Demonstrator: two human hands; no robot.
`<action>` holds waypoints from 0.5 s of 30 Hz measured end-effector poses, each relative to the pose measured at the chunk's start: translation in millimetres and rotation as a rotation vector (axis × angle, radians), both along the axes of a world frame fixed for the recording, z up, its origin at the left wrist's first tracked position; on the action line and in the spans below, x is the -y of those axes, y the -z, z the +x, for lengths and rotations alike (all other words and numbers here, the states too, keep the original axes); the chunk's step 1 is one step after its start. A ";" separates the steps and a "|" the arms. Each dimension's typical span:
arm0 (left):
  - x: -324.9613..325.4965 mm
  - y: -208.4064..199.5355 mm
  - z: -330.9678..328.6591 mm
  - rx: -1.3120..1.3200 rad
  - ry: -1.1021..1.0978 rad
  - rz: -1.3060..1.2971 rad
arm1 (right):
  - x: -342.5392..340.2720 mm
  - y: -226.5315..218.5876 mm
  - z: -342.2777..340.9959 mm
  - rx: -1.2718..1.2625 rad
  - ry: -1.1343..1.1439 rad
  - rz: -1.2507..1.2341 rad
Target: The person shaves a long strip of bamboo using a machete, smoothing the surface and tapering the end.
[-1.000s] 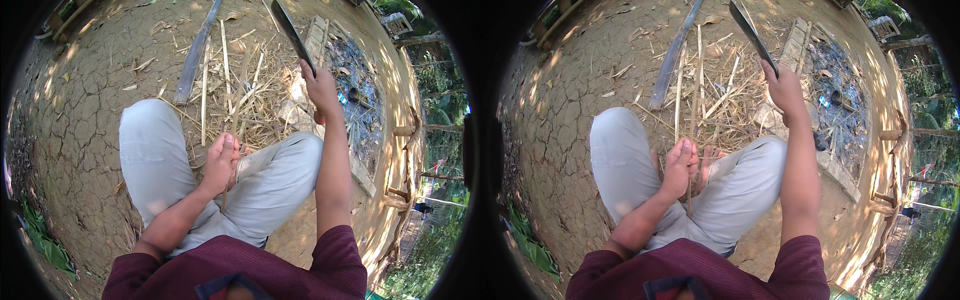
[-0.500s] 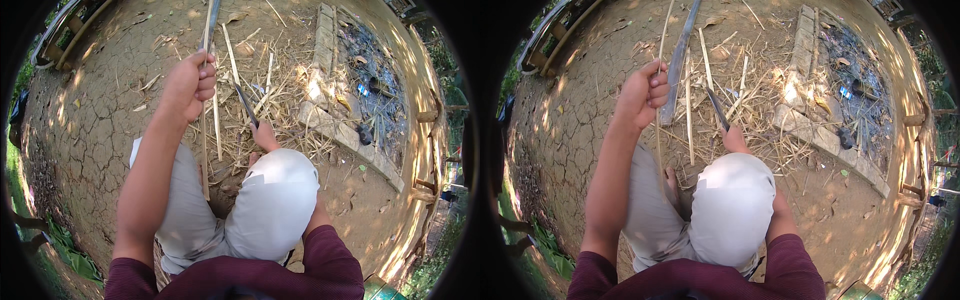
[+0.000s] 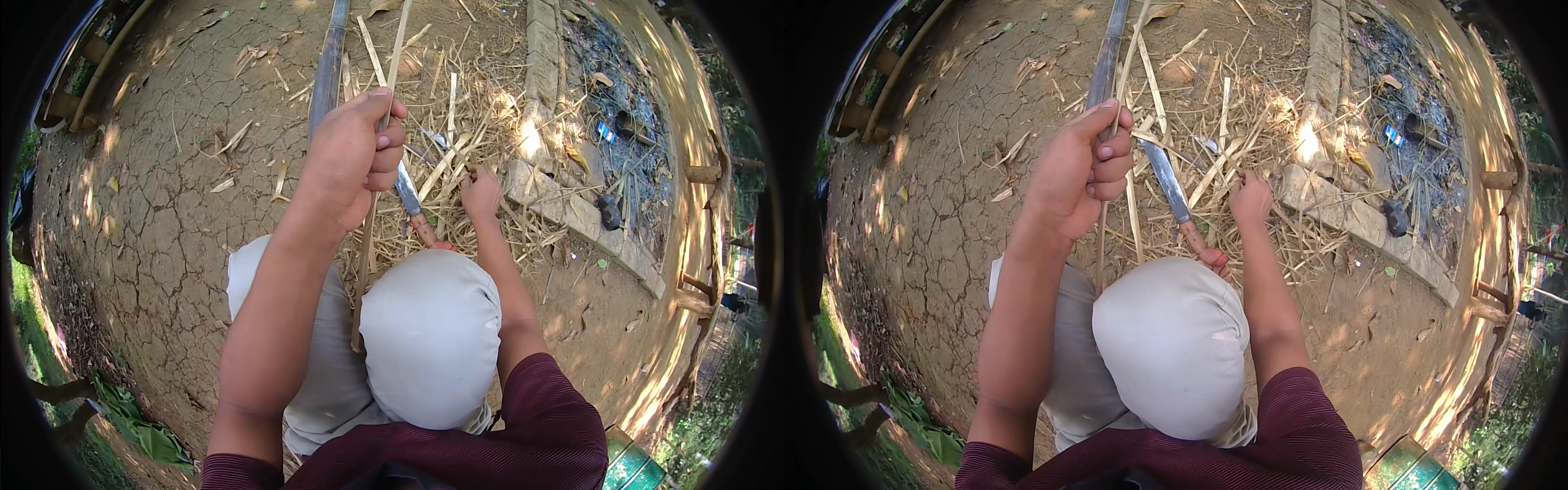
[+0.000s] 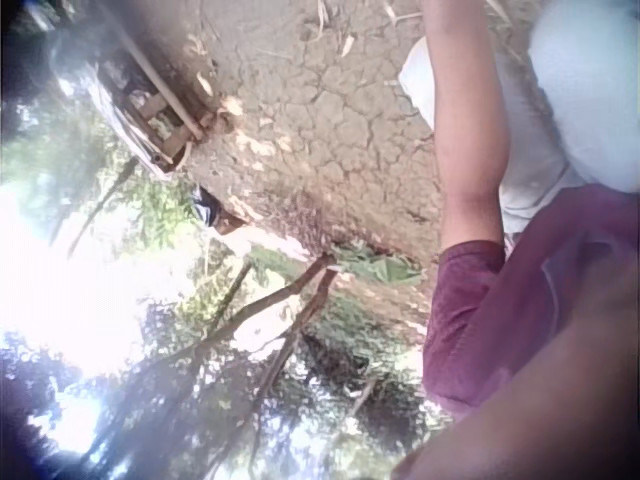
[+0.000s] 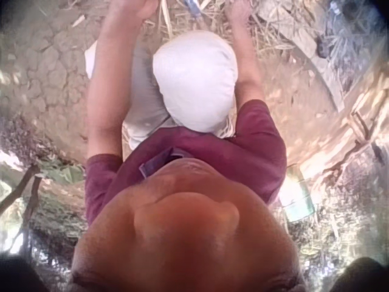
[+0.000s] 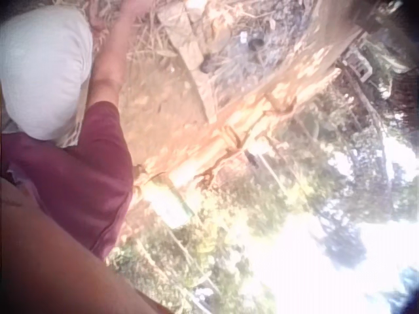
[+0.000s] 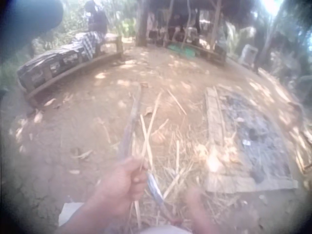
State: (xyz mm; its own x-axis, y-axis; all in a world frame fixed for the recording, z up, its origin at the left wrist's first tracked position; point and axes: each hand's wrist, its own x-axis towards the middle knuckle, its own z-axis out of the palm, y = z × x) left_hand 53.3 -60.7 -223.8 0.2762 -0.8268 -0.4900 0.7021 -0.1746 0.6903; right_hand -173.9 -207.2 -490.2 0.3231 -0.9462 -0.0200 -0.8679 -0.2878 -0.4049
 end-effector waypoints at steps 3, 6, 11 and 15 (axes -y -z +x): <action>6.0 -1.3 1.5 0.038 0.028 -0.013 | -9.0 20.1 -3.7 -0.088 -0.101 -0.203; 2.5 2.0 9.0 0.073 0.023 -0.013 | -7.4 17.1 7.1 -0.200 -0.054 0.008; 2.0 1.2 12.7 0.078 0.034 -0.002 | -1.7 -5.2 7.0 -0.323 -0.068 0.054; -0.5 0.3 11.5 0.164 -0.010 0.034 | -7.0 -45.5 -13.8 -0.256 0.015 0.177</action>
State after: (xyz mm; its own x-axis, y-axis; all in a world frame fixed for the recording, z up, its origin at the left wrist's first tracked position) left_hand 64.8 -60.2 -224.1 0.3630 -0.8072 -0.4654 0.5824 -0.1933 0.7896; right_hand -187.7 -200.2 -444.7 0.2723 -0.9254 -0.2635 -0.9517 -0.2187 -0.2152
